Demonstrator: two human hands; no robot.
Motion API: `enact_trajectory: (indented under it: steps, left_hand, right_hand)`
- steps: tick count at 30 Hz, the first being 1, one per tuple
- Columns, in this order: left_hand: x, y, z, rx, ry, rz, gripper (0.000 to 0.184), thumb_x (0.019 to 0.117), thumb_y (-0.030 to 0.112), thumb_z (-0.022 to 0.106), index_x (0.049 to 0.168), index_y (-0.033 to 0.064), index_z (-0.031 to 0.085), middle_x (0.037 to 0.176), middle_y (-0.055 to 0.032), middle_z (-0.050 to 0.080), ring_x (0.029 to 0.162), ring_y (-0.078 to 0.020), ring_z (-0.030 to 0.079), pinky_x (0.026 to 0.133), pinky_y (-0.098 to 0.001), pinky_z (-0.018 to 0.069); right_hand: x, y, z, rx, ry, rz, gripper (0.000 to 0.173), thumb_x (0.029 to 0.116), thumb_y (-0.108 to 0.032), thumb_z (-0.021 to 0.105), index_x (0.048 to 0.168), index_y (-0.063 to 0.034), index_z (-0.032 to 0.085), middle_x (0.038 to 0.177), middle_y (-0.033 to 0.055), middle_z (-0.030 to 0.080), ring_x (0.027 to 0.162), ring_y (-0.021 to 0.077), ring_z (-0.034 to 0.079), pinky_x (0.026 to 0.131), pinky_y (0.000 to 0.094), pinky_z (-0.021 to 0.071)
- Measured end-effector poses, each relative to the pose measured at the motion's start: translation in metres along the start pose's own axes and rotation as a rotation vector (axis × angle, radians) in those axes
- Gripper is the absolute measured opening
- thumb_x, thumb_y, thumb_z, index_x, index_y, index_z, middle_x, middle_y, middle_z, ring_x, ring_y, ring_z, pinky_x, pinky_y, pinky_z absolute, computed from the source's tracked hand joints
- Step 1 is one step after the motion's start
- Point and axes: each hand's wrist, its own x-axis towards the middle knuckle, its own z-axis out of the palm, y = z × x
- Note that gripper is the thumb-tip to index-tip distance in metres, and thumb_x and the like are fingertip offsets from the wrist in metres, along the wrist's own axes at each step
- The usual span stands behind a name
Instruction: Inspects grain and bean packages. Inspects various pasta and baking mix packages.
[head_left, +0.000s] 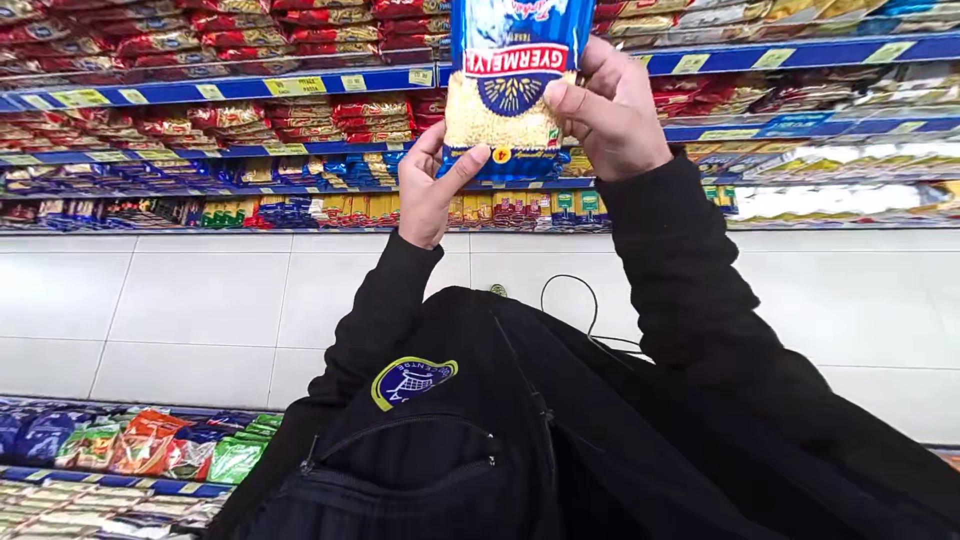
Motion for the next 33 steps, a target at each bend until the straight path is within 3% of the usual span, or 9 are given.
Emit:
enact_trajectory:
  steps: [2,4,6,18,33]
  left_hand:
    - [-0.004,0.008,-0.004,0.062,0.022,0.030,0.048,0.0955,0.014,0.071,0.140,0.0103,0.053,0.121,-0.0025,0.068,0.097,-0.0117,0.071,0.080,-0.0264,0.0620]
    - [0.005,0.008,-0.010,-0.008,0.026,0.098,0.047,0.0925,0.005,0.072,0.135,-0.0033,0.053,0.119,-0.0121,0.068,0.102,-0.0200,0.070,0.088,-0.0364,0.0617]
    - [0.010,0.007,-0.013,-0.037,0.028,0.141,0.046,0.0897,0.001,0.074,0.130,-0.0082,0.054,0.116,-0.0157,0.068,0.105,-0.0238,0.070,0.092,-0.0420,0.0608]
    - [0.008,0.006,-0.015,-0.038,0.036,0.131,0.048,0.0895,0.001,0.074,0.132,-0.0077,0.054,0.118,-0.0157,0.068,0.107,-0.0241,0.070,0.092,-0.0421,0.0611]
    - [0.013,-0.001,-0.016,-0.051,0.046,0.109,0.046,0.0897,0.000,0.074,0.131,-0.0074,0.054,0.116,-0.0160,0.068,0.105,-0.0249,0.070,0.091,-0.0427,0.0615]
  right_hand:
    - [0.002,-0.005,0.008,0.018,-0.006,0.015,0.052,0.0950,-0.028,0.068,0.136,-0.0034,0.049,0.117,0.0033,0.069,0.100,0.0142,0.071,0.083,0.0313,0.0629]
    - [0.005,-0.007,0.016,0.037,0.014,0.020,0.050,0.0951,-0.026,0.067,0.136,-0.0041,0.049,0.118,0.0042,0.068,0.100,0.0157,0.071,0.082,0.0323,0.0638]
    - [0.006,-0.008,0.022,0.033,0.039,0.010,0.044,0.0968,-0.025,0.066,0.133,-0.0053,0.050,0.116,0.0037,0.069,0.099,0.0156,0.072,0.081,0.0325,0.0638]
    - [0.006,-0.012,0.031,0.083,0.096,0.013,0.038,0.0973,-0.012,0.065,0.132,-0.0017,0.053,0.115,0.0073,0.071,0.098,0.0182,0.073,0.084,0.0344,0.0641]
    - [0.012,-0.003,0.025,0.087,0.091,0.047,0.038,0.0982,-0.011,0.065,0.134,-0.0011,0.053,0.116,0.0074,0.070,0.099,0.0178,0.073,0.085,0.0336,0.0636]
